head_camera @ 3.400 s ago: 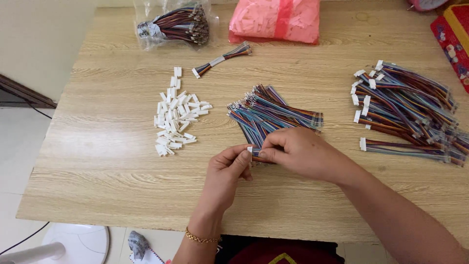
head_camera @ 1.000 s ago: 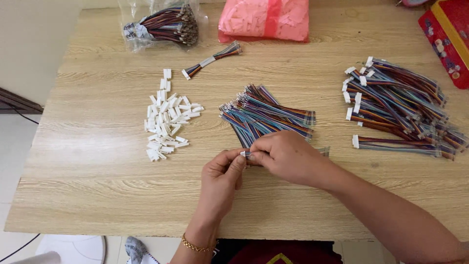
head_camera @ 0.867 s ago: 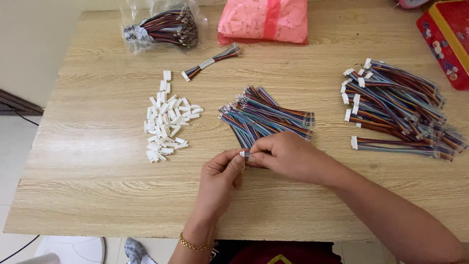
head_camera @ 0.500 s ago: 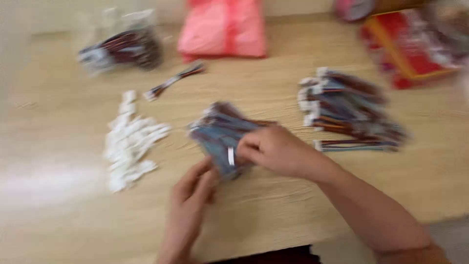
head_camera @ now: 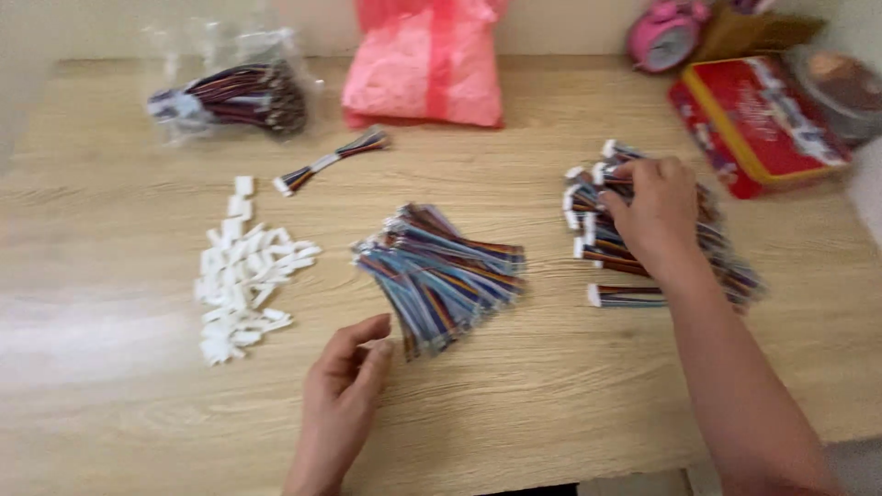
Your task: Assembling multi-colored wire harnesses by inserting wire ends into plastic connectors.
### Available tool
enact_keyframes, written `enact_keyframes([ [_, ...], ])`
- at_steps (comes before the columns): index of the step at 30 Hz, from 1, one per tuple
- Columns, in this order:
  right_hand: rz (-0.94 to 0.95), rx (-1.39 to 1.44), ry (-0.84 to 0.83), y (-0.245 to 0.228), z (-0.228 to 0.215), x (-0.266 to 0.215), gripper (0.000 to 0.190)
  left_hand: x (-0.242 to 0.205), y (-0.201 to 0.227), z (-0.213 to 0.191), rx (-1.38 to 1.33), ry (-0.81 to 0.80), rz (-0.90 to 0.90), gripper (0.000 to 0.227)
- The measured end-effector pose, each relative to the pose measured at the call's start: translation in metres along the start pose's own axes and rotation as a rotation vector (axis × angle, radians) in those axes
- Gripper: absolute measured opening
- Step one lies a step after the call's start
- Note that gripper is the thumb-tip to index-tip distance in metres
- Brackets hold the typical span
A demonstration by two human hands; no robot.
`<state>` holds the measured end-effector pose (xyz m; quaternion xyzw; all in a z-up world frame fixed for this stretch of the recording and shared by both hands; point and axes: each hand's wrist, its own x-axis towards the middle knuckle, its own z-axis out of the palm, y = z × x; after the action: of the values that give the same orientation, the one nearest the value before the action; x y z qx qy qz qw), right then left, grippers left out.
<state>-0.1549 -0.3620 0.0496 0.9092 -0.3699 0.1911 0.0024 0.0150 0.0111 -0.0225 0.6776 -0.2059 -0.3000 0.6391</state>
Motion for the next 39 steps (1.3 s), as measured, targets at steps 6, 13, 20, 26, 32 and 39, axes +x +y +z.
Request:
enact_keyframes([
  [6, -0.097, 0.282, -0.43, -0.096, 0.003, -0.004, 0.029, -0.004, 0.023, 0.011, -0.019, -0.039, 0.019, 0.029],
  [13, -0.129, 0.046, -0.598, -0.092, 0.019, -0.009, 0.038, -0.006, 0.014, 0.01, -0.011, -0.044, 0.022, 0.029],
  [20, -0.07, 0.383, -0.544, -0.072, 0.026, -0.009, 0.027, -0.009, 0.01, 0.017, 0.024, -0.076, 0.031, 0.026],
  [26, 0.125, 0.978, -0.358, -0.085, -0.012, -0.003, 0.017, -0.003, 0.014, 0.025, -0.064, -0.062, -0.044, 0.03],
  [32, 0.03, 0.726, -0.048, -0.109, -0.045, 0.001, 0.021, -0.001, 0.029, 0.038, -0.128, -0.101, -0.024, 0.032],
  [39, 0.069, 1.245, -0.146, -0.112, -0.041, -0.011, 0.021, 0.003, 0.013, 0.044, -0.193, -0.133, 0.0, 0.033],
])
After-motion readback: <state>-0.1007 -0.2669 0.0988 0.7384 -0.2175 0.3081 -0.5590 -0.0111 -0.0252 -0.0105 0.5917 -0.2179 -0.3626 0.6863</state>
